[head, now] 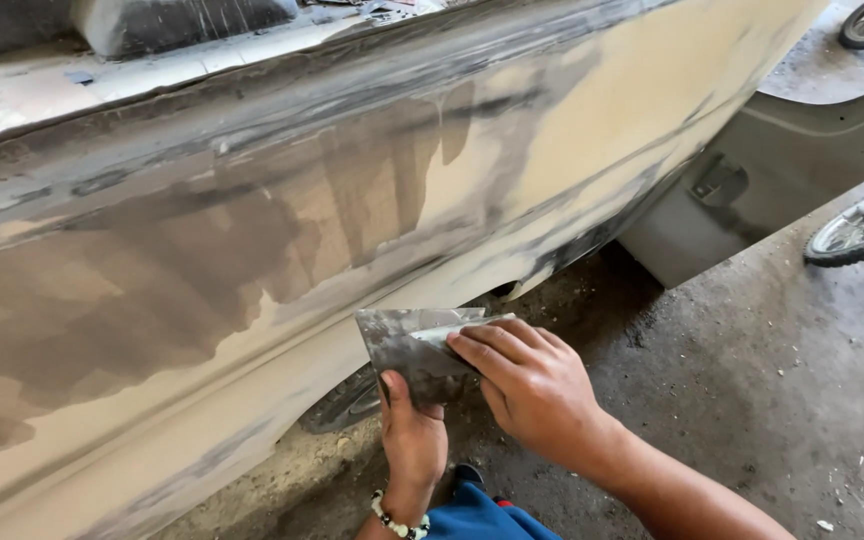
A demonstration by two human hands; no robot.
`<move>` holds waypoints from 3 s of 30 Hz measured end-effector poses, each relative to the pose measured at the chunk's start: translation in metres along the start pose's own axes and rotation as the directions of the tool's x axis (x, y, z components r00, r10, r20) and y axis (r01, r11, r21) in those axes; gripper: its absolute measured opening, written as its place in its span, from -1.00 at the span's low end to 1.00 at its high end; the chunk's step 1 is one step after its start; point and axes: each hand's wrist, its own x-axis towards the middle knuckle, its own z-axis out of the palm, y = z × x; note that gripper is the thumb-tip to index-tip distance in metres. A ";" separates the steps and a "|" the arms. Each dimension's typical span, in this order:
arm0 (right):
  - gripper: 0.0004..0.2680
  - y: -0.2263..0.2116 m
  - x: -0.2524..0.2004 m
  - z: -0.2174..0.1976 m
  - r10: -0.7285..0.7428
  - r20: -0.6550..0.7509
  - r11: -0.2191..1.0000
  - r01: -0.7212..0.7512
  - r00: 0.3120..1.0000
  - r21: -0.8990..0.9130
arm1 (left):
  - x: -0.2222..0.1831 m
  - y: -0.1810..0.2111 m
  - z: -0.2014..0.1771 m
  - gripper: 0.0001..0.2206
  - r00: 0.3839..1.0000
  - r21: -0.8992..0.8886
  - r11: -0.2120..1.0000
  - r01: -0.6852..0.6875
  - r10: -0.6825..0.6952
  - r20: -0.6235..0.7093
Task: The person applies a gray body filler to the side panel of a white vehicle using a metal putty knife. They smooth the filler across the surface, then move to a nearby metal stand to mix more filler in a can before returning to the vehicle to continue the application.
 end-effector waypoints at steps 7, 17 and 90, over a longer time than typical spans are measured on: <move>-0.67 -0.003 -0.008 0.027 -0.051 0.007 0.996 0.051 0.999 -0.069 | -0.006 0.000 0.007 -0.50 0.998 -0.007 1.000 -0.023 0.023 0.056; -0.70 0.024 0.009 -0.005 -0.072 0.161 0.997 0.075 0.984 -0.011 | 0.012 -0.020 -0.013 -0.48 0.999 -0.060 0.998 0.028 -0.029 -0.017; -0.80 0.154 0.020 0.087 -0.231 -0.231 0.942 0.157 0.945 -0.297 | -0.017 -0.013 0.011 -0.44 0.974 -0.017 0.995 -0.101 0.095 -0.205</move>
